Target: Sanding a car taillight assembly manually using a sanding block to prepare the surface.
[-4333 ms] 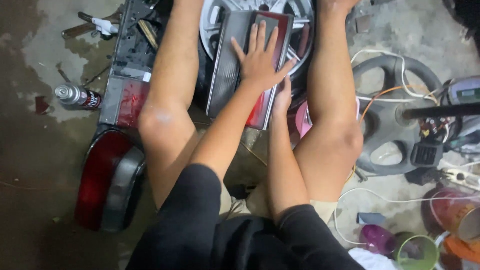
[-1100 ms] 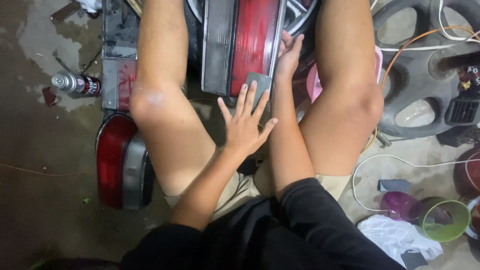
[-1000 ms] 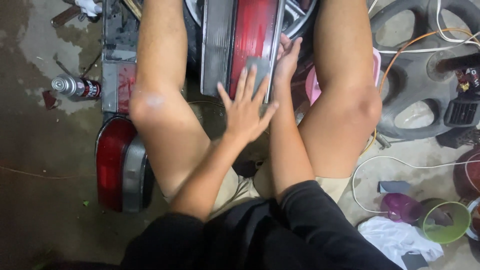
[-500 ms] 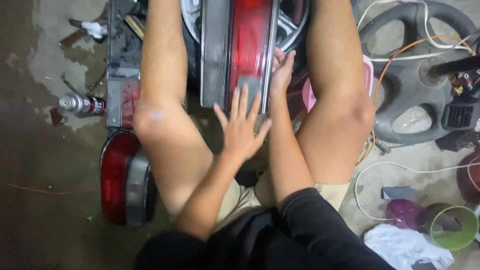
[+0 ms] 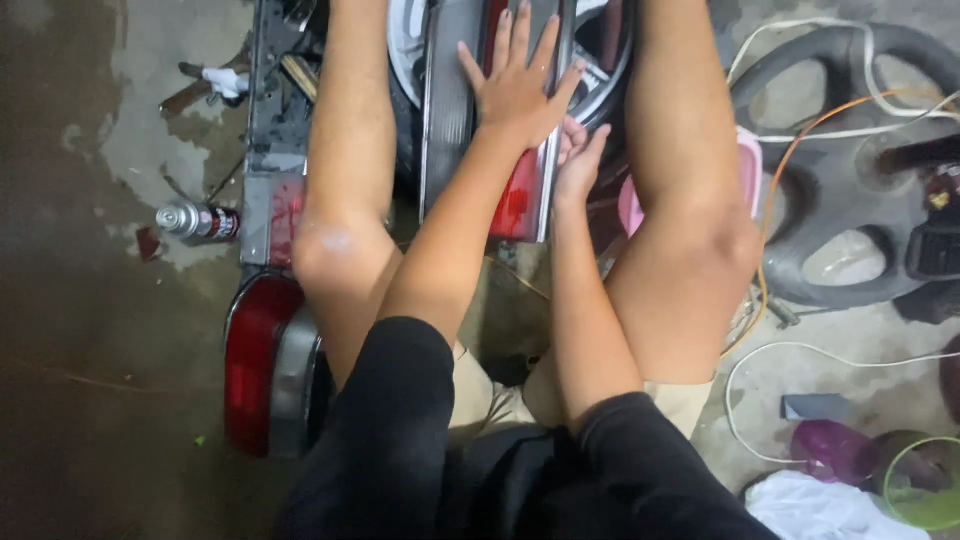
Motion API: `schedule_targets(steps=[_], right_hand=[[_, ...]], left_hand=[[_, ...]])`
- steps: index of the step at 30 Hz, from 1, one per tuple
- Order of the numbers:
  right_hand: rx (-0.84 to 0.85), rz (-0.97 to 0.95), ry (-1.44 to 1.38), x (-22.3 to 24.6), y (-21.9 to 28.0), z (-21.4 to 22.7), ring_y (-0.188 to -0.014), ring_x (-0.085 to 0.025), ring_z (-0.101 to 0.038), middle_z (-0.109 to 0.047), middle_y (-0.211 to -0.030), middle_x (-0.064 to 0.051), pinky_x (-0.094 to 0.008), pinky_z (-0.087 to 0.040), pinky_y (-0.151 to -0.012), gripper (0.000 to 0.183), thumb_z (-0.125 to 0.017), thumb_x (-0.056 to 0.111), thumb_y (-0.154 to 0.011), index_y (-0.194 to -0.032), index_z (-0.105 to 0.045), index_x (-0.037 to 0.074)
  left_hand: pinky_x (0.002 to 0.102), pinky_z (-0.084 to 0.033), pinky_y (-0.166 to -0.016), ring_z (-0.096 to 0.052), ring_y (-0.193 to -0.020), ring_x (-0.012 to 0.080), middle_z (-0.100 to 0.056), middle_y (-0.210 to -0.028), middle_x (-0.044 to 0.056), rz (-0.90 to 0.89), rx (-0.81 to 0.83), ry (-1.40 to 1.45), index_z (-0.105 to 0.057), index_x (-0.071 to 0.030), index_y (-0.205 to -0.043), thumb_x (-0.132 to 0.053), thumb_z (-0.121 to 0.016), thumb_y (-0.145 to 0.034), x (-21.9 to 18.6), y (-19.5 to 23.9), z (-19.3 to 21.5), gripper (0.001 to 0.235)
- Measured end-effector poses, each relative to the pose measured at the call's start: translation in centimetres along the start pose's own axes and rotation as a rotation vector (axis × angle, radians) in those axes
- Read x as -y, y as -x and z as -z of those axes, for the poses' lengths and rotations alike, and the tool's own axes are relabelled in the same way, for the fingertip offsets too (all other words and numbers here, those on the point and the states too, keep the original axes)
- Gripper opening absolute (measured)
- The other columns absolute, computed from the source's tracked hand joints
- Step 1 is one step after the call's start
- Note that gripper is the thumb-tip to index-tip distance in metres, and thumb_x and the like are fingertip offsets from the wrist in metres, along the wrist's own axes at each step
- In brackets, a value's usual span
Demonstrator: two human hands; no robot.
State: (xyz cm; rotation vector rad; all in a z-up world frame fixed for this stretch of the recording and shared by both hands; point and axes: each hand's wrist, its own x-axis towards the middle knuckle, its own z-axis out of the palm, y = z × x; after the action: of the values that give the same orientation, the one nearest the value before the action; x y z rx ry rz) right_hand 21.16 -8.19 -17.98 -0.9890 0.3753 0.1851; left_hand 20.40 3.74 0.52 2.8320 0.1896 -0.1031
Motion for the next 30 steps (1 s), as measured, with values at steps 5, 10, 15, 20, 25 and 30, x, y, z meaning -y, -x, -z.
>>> schedule_targets(steps=[5, 10, 15, 20, 25, 30], right_hand=[[-0.103, 0.0, 0.084, 3.2, 4.7, -3.0, -0.113, -0.024, -0.071, -0.073, -0.121, -0.012, -0.034, -0.056, -0.102, 0.08, -0.031, 0.075, -0.098, -0.127, -0.072, 0.013], [0.036, -0.023, -0.067, -0.1, 0.1, 0.3, -0.09, -0.022, -0.08, -0.077, -0.106, -0.014, -0.026, -0.067, -0.072, 0.082, -0.025, 0.073, -0.095, -0.122, -0.063, 0.005], [0.057, -0.035, -0.065, -0.7, -0.6, 0.9, -0.086, -0.023, -0.08, -0.077, -0.104, -0.013, -0.027, -0.068, -0.068, 0.082, -0.025, 0.075, -0.094, -0.12, -0.063, 0.008], [0.047, 0.03, 0.051, 0.1, 0.4, 0.5, -0.076, -0.015, -0.077, -0.075, -0.096, -0.005, -0.023, -0.065, -0.063, 0.08, -0.021, 0.068, -0.101, -0.123, -0.065, 0.005], [0.075, 0.045, -0.141, 2.1, 3.4, -1.4, -0.075, -0.012, -0.06, -0.072, -0.096, -0.014, -0.022, -0.048, -0.073, 0.08, -0.026, 0.06, -0.102, -0.12, -0.064, -0.007], [0.053, 0.089, -0.073, 0.2, 0.9, 0.5, -0.071, -0.008, -0.05, -0.07, -0.097, -0.009, -0.02, -0.036, -0.064, 0.086, -0.028, 0.067, -0.098, -0.12, -0.066, -0.007]], left_hand=[[0.081, -0.004, -0.118, -0.014, -0.161, 0.0307, -0.019, -0.172, 0.014, -0.097, -0.26, 0.1, -0.038, -0.023, -0.161, -0.065, -0.057, -0.101, -0.1, 7.4, -2.2, 0.076], [0.083, -0.006, -0.113, -0.015, -0.159, 0.0348, -0.018, -0.172, 0.018, -0.063, -0.101, 0.123, -0.034, -0.019, -0.162, -0.06, -0.055, -0.097, -0.7, 20.6, -2.2, 0.079], [0.085, -0.002, -0.109, -0.017, -0.158, 0.0363, -0.022, -0.17, 0.019, -0.052, -0.042, 0.159, -0.033, -0.02, -0.161, -0.059, -0.048, -0.1, -0.2, 20.8, -2.4, 0.074], [0.085, -0.005, -0.112, -0.013, -0.161, 0.0325, -0.018, -0.172, 0.015, -0.073, -0.094, 0.123, -0.038, -0.023, -0.161, -0.067, -0.048, -0.098, 0.9, 9.3, -0.8, 0.077], [0.079, 0.008, -0.112, -0.004, -0.157, 0.0319, -0.011, -0.171, 0.011, -0.031, -0.135, 0.093, -0.032, -0.021, -0.163, -0.072, -0.036, -0.097, 1.7, -1.4, -1.3, 0.083], [0.077, 0.003, -0.116, -0.004, -0.159, 0.0358, -0.011, -0.172, 0.015, -0.078, -0.22, 0.069, -0.026, -0.017, -0.166, -0.072, -0.048, -0.1, 1.6, 4.8, -1.9, 0.089]])
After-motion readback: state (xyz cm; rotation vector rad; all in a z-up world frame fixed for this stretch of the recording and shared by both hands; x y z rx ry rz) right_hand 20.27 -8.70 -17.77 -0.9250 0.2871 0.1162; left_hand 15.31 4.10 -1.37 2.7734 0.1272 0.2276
